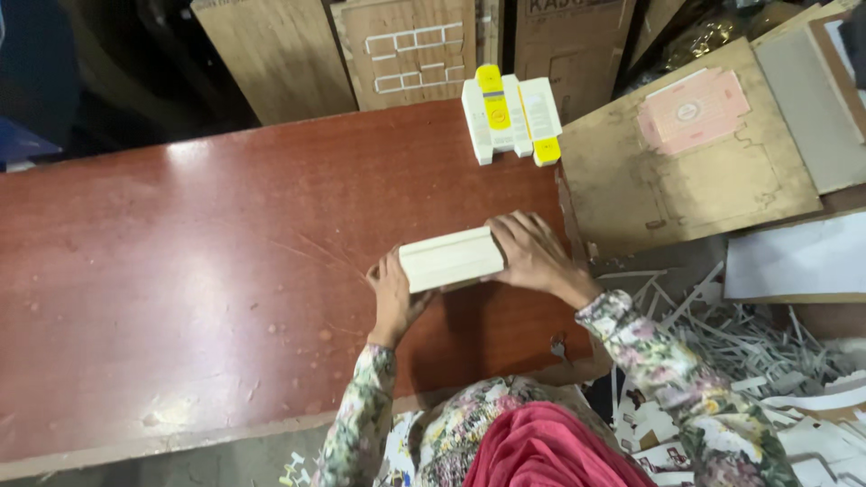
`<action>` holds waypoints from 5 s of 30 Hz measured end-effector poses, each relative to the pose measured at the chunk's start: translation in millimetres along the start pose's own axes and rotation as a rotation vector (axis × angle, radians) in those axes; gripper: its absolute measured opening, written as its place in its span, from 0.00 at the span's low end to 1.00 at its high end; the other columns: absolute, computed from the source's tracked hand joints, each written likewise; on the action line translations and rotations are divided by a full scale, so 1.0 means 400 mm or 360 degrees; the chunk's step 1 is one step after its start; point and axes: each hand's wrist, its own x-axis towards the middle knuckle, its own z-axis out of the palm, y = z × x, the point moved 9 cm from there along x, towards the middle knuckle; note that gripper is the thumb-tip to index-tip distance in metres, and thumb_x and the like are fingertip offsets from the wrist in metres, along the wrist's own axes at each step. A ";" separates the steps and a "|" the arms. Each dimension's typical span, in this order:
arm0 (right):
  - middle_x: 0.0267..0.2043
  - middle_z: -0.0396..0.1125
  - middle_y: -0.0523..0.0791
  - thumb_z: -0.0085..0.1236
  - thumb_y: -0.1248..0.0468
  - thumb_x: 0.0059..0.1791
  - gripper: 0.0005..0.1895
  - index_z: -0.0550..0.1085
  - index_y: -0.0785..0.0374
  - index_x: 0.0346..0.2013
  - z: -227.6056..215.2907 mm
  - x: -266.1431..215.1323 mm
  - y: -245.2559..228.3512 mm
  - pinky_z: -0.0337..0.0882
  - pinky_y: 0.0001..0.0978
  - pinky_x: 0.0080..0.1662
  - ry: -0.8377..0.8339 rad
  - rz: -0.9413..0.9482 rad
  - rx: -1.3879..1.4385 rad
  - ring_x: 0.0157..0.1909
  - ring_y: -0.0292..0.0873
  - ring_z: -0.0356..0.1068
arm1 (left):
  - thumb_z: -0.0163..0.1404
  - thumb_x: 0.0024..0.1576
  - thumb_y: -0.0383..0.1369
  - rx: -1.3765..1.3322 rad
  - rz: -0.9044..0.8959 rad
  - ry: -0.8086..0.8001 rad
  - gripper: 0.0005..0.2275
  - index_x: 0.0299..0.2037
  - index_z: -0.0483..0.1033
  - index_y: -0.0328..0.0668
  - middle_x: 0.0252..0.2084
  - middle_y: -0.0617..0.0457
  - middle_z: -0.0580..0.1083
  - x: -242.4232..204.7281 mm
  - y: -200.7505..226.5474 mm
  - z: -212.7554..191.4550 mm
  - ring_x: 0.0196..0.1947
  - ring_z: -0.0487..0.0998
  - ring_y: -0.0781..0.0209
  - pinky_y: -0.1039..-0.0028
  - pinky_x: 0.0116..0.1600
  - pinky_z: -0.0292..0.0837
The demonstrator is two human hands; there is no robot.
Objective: The person assembles small white paper boxes with yellow labels on a wooden table. They fold the flaps, align the edges, and stack the finished boxes. The person then moves to a nearby table to handle large sheets of printed labels.
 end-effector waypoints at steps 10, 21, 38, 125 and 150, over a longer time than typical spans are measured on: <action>0.68 0.56 0.62 0.78 0.44 0.28 0.64 0.58 0.74 0.67 0.060 0.017 0.025 0.56 0.66 0.65 -0.0160 0.0187 -0.0137 0.68 0.63 0.54 | 0.68 0.42 0.44 -0.0050 0.0032 0.0037 0.47 0.65 0.53 0.24 0.66 0.30 0.61 -0.012 0.037 -0.003 0.67 0.61 0.35 0.42 0.66 0.50; 0.48 0.67 0.55 0.72 0.41 0.35 0.44 0.68 0.72 0.51 0.025 -0.014 -0.001 0.60 0.56 0.65 0.0154 -0.0184 -0.0042 0.53 0.58 0.67 | 0.72 0.36 0.43 -0.0317 -0.0095 -0.0378 0.49 0.66 0.55 0.34 0.61 0.36 0.65 -0.036 -0.107 0.030 0.64 0.65 0.36 0.47 0.69 0.54; 0.68 0.55 0.62 0.75 0.41 0.27 0.65 0.56 0.76 0.66 0.061 -0.021 0.014 0.52 0.59 0.65 -0.0120 0.0027 -0.0246 0.68 0.61 0.55 | 0.73 0.33 0.40 0.0074 -0.0130 -0.0199 0.53 0.63 0.49 0.18 0.69 0.26 0.55 -0.053 -0.029 0.014 0.69 0.54 0.27 0.36 0.65 0.46; 0.62 0.68 0.43 0.60 0.41 0.46 0.35 0.69 0.50 0.63 0.323 0.086 0.910 0.69 0.55 0.58 0.0401 0.1726 0.2687 0.62 0.46 0.67 | 0.59 0.57 0.38 -0.0406 -0.0761 0.0313 0.10 0.34 0.77 0.40 0.28 0.48 0.75 0.016 -0.183 0.192 0.24 0.78 0.53 0.67 0.32 0.74; 0.52 0.76 0.39 0.53 0.43 0.50 0.30 0.72 0.59 0.59 0.331 0.106 0.920 0.75 0.29 0.49 0.0370 0.1448 0.2669 0.50 0.34 0.76 | 0.60 0.44 0.63 -0.0725 -0.1223 -0.0538 0.39 0.52 0.75 0.31 0.48 0.36 0.79 0.723 -0.162 0.748 0.50 0.81 0.45 0.62 0.54 0.75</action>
